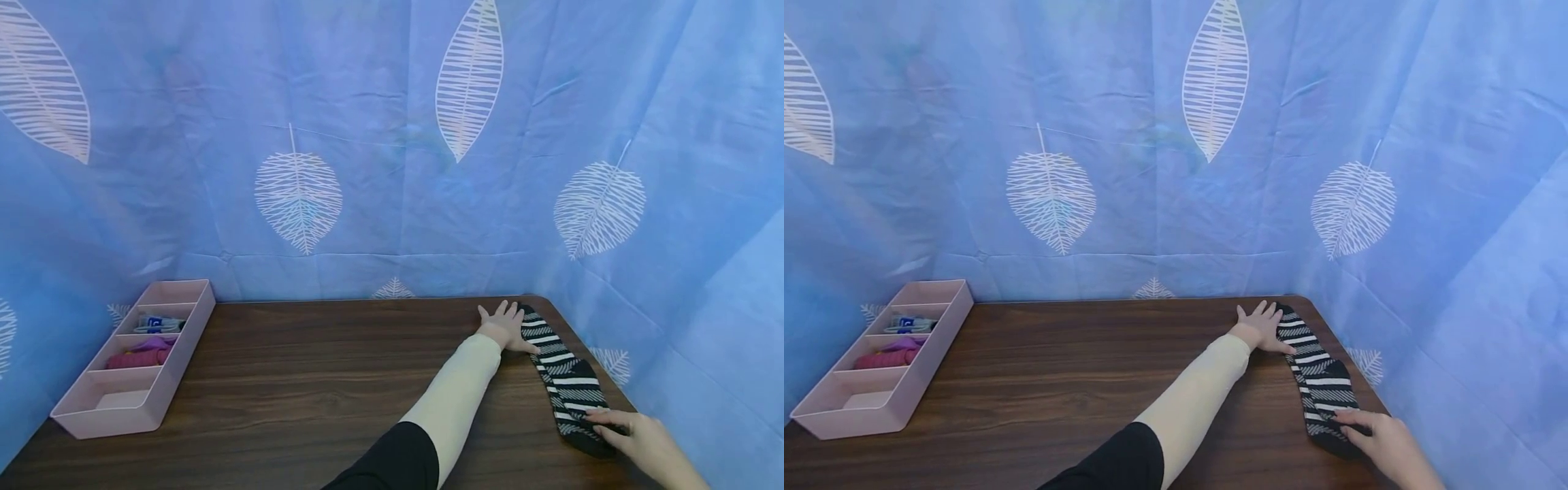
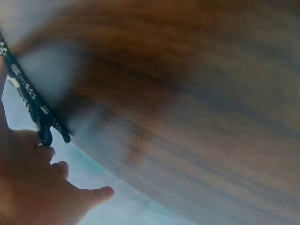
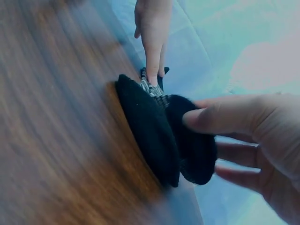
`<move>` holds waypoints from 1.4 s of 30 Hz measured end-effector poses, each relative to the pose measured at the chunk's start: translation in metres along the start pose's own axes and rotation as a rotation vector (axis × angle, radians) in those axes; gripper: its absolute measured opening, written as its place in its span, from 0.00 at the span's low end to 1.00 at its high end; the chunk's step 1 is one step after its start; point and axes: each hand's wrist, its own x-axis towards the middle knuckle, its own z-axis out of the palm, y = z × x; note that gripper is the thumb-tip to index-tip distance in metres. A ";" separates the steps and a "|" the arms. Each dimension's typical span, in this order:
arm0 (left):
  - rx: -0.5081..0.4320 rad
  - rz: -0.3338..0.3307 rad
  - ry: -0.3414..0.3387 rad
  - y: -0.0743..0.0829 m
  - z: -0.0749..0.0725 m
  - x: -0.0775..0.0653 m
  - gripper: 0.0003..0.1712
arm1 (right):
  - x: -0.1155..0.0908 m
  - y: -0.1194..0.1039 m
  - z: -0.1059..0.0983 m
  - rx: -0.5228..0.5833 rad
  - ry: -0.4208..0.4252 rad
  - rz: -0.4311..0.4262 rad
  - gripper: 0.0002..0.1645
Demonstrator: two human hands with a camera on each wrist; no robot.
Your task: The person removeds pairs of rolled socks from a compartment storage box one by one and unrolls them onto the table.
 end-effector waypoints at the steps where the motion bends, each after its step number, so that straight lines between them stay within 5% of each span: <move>1: 0.007 -0.003 -0.006 0.001 0.002 0.006 0.55 | -0.001 -0.002 0.001 -0.008 0.058 -0.033 0.12; 7: 0.049 0.011 0.079 -0.005 -0.003 0.003 0.57 | -0.002 -0.010 0.006 -0.028 0.470 -0.294 0.20; 12: 0.074 0.048 0.183 -0.014 -0.019 -0.012 0.57 | -0.001 -0.016 0.005 0.003 0.604 -0.409 0.11; 14: 0.083 0.052 0.195 -0.017 -0.024 -0.014 0.57 | 0.000 -0.020 0.003 0.006 0.645 -0.427 0.18; 18: 0.097 0.048 0.196 -0.023 -0.029 -0.009 0.58 | 0.001 -0.030 0.001 -0.016 0.697 -0.429 0.37; 23: 0.090 0.050 0.249 -0.035 -0.041 -0.009 0.59 | 0.004 -0.044 -0.001 -0.063 0.748 -0.416 0.33; 30: 0.065 0.081 0.324 -0.058 -0.060 -0.027 0.59 | 0.011 -0.060 0.000 -0.043 0.862 -0.483 0.26; 42: 0.056 0.138 0.357 -0.098 -0.054 -0.047 0.60 | 0.013 -0.088 0.008 0.002 0.784 -0.562 0.30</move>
